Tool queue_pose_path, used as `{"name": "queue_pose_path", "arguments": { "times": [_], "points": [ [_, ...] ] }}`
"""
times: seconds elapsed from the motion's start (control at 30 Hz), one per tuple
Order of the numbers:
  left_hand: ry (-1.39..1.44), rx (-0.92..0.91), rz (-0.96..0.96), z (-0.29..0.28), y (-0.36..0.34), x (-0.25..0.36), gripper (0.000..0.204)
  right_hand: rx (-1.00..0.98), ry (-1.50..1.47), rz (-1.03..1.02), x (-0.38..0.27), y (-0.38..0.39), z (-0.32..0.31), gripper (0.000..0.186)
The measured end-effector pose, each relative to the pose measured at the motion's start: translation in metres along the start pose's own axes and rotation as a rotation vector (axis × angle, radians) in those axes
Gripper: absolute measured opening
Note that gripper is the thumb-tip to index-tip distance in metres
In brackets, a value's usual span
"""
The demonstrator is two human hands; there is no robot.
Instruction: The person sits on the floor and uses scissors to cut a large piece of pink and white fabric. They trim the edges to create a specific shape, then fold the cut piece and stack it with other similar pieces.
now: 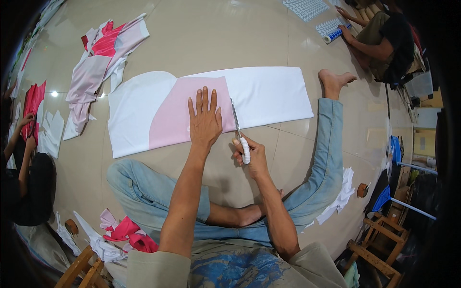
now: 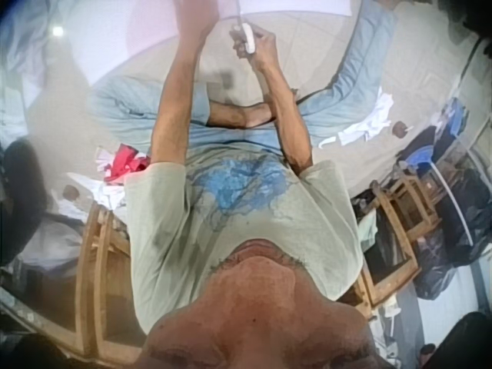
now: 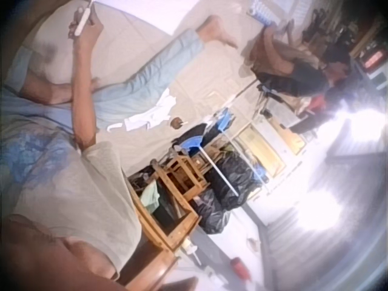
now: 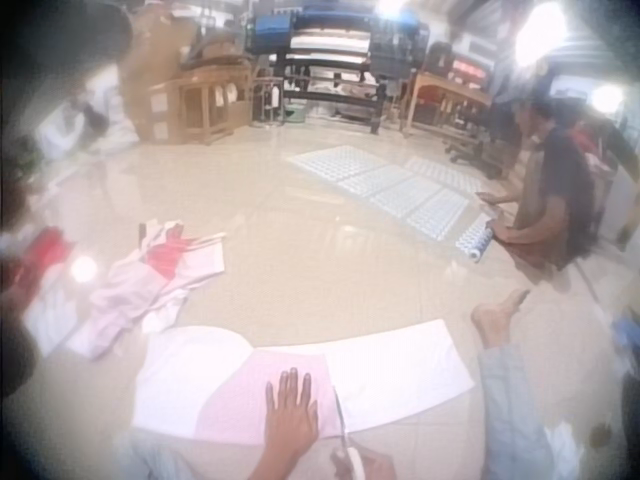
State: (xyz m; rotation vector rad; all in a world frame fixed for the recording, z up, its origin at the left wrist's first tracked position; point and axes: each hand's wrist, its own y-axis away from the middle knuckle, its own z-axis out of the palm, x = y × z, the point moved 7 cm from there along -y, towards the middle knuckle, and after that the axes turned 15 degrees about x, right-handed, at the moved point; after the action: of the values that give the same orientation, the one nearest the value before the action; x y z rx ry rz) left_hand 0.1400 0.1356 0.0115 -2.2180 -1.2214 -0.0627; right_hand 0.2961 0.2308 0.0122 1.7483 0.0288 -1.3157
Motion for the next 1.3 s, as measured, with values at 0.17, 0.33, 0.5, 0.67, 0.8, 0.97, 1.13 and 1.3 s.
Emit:
{"name": "queue_pose_path", "arguments": {
  "times": [0.17, 0.33, 0.5, 0.67, 0.8, 0.97, 1.13, 1.3],
  "points": [
    [-0.010, -0.004, 0.002, 0.000, 0.000, 0.000, 0.058, -0.007, -0.041, 0.023, -0.005, 0.001, 0.001, 0.061],
    [0.003, -0.026, -0.013, 0.000, -0.001, 0.000, 0.058, -0.003, -0.075, 0.027, -0.014, -0.013, 0.009, 0.063],
    [-0.033, -0.067, -0.020, 0.003, 0.000, -0.001, 0.062, 0.013, -0.043, -0.047, -0.020, -0.020, 0.017, 0.059],
    [-0.040, -0.074, -0.019, 0.004, 0.001, -0.002, 0.063, 0.026, -0.016, -0.064, -0.020, -0.019, 0.019, 0.062],
    [-0.027, -0.055, -0.006, 0.003, 0.000, -0.001, 0.061, 0.013, -0.009, -0.063, -0.019, -0.022, 0.020, 0.063],
    [-0.021, -0.039, -0.002, 0.001, 0.000, -0.001, 0.060, 0.005, 0.017, -0.038, -0.021, -0.024, 0.018, 0.062],
    [-0.024, -0.058, -0.017, 0.004, -0.001, -0.001, 0.062, 0.020, -0.022, -0.051, -0.034, -0.028, 0.025, 0.053],
    [-0.041, -0.076, -0.016, 0.004, 0.000, -0.001, 0.061, 0.015, -0.013, -0.086, -0.041, -0.034, 0.033, 0.053]
  ]
}}
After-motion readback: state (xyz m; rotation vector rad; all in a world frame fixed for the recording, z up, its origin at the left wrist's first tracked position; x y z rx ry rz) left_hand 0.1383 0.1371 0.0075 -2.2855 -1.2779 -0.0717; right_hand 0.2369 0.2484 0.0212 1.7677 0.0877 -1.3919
